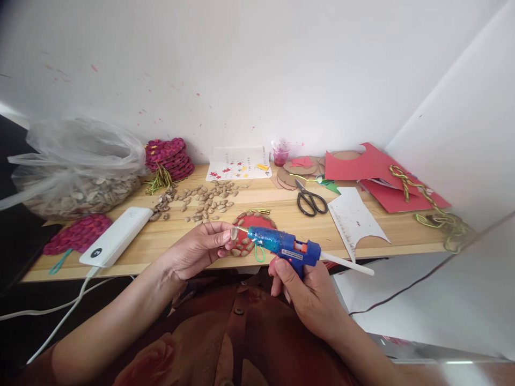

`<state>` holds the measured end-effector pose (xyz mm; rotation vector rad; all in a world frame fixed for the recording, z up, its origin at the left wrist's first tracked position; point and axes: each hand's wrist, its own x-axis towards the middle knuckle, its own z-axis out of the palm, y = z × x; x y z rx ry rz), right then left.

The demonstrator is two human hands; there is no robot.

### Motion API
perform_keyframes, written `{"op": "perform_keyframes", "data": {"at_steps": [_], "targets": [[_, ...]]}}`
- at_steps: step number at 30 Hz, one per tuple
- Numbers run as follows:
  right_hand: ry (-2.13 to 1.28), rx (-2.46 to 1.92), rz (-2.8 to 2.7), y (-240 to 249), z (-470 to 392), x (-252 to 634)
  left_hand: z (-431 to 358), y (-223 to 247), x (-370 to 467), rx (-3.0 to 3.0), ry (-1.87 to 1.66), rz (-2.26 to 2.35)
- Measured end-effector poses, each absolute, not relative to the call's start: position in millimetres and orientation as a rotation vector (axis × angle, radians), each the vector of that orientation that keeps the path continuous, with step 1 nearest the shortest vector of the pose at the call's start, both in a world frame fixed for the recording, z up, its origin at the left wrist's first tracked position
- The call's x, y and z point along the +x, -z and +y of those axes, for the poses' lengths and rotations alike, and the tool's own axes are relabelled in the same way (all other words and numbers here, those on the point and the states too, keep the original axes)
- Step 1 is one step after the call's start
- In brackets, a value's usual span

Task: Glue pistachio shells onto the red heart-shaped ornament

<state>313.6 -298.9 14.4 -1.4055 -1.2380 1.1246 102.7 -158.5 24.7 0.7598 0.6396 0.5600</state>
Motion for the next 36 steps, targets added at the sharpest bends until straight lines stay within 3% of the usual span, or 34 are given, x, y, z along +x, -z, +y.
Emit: {"op": "perform_keyframes", "data": {"at_steps": [36], "targets": [[-0.976,-1.455,-1.431,-20.9,-299.2,312.5,-157.1,-21.6,102.8,0.742,-0.623,0.586]]}}
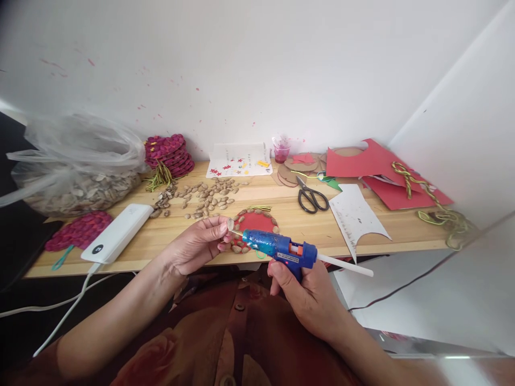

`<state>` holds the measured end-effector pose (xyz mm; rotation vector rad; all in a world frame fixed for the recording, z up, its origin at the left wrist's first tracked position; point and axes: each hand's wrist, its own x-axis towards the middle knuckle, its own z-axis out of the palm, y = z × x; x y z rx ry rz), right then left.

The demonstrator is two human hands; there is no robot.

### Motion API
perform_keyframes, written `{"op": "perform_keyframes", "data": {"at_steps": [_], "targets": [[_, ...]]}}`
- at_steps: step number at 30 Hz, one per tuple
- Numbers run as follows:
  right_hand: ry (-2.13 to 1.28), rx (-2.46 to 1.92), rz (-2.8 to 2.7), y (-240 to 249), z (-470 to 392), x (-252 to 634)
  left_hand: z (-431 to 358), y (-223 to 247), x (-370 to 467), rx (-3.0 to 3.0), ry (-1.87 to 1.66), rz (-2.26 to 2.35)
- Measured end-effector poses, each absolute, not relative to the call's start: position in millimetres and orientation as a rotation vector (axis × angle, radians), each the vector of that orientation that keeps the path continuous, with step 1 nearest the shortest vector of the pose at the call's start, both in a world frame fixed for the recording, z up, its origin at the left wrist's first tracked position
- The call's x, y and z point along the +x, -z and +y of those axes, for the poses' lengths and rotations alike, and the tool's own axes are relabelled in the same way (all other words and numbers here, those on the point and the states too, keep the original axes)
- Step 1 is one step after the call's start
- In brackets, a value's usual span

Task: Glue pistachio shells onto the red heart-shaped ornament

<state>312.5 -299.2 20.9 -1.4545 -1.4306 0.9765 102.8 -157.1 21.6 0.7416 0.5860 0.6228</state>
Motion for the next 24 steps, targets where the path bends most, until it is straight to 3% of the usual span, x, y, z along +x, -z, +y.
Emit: {"op": "perform_keyframes", "data": {"at_steps": [24], "targets": [[-0.964,-1.484,-1.446,-21.3,-298.2,309.7,-157.6,-21.4,102.7,0.731,-0.605,0.596]]}}
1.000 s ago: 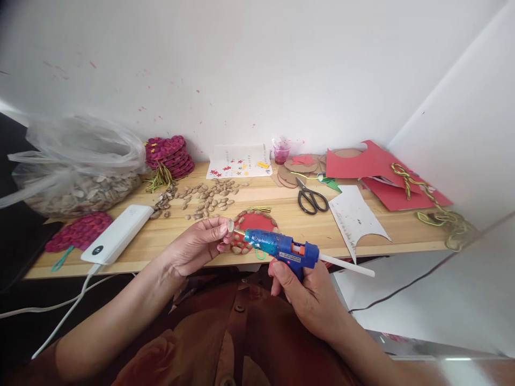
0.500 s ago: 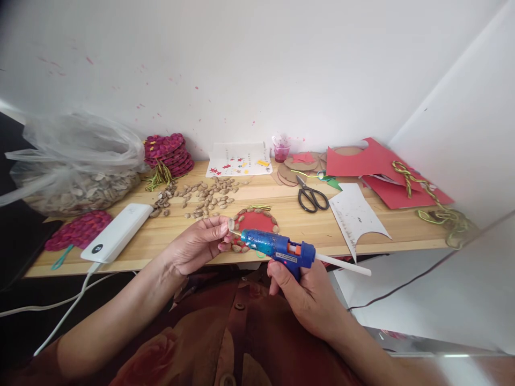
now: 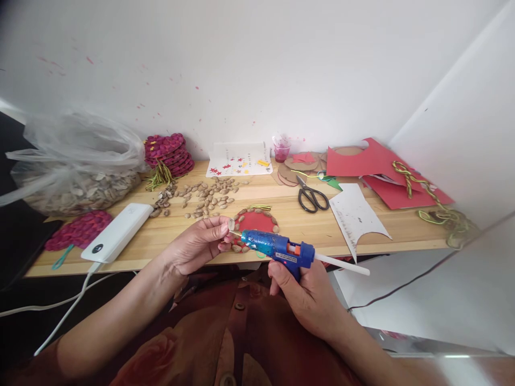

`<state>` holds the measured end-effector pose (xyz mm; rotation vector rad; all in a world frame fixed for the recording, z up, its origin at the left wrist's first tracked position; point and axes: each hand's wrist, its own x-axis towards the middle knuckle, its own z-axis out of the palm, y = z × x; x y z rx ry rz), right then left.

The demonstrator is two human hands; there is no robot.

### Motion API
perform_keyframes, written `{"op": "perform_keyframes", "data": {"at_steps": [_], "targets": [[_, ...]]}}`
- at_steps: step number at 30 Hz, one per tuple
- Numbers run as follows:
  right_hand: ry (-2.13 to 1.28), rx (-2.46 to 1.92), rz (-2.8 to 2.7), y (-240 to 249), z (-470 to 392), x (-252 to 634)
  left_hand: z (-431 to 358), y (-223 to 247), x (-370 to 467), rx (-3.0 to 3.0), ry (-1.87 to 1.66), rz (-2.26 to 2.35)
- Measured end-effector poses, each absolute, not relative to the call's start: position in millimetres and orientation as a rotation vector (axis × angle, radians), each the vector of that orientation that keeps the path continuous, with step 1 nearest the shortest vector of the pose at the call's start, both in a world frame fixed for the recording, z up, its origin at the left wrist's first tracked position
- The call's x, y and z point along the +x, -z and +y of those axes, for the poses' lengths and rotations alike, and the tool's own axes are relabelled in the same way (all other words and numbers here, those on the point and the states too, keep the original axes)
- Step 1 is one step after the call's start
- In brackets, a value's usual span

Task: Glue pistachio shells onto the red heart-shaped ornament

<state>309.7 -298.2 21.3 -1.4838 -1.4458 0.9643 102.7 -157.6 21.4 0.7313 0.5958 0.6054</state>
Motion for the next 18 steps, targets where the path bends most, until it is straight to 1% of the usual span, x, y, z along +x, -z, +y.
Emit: {"op": "perform_keyframes", "data": {"at_steps": [18], "targets": [[-0.969,-1.495,-1.438,-16.8,-298.1,312.3,-157.5,-22.0,102.4,0.72,-0.612,0.596]]}}
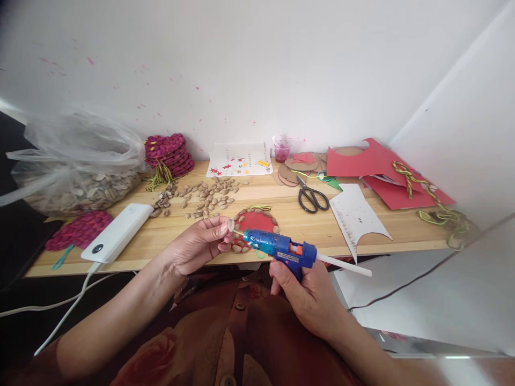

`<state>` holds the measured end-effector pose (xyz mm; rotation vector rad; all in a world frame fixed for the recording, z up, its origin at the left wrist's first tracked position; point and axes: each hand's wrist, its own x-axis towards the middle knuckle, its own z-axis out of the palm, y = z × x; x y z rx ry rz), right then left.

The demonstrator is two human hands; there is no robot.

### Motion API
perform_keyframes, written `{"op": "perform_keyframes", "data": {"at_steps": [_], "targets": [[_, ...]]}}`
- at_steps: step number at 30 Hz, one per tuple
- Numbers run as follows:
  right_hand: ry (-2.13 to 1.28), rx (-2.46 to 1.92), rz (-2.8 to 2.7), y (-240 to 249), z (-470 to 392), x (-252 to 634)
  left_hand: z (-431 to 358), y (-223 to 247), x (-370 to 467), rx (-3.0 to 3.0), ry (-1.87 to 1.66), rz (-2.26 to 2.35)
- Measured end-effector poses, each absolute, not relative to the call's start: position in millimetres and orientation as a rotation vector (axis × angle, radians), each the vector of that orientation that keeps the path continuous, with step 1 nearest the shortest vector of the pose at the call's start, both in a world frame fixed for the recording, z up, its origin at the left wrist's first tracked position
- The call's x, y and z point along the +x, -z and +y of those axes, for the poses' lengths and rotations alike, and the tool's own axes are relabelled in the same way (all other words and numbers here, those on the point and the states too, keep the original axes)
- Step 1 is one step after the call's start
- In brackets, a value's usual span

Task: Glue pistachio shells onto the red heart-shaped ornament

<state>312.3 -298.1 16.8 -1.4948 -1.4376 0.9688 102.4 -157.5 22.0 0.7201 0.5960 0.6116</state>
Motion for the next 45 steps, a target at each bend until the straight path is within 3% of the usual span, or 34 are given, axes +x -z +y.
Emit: {"op": "perform_keyframes", "data": {"at_steps": [15,21,34,45], "targets": [[-0.983,-1.482,-1.399,-10,-293,317,-152,-24,106,0.743,-0.606,0.636],[-1.101,-1.401,-1.146,-2,-283,323,-136,-31,104,0.916,-0.702,0.734],[-1.235,-1.173,-0.537,-1,-229,333,-115,-15,130,2.365,-0.756,1.043],[-1.344,-1.143,-0.466,15,-212,339,-117,3,141,2.789,-0.641,1.085]]}}
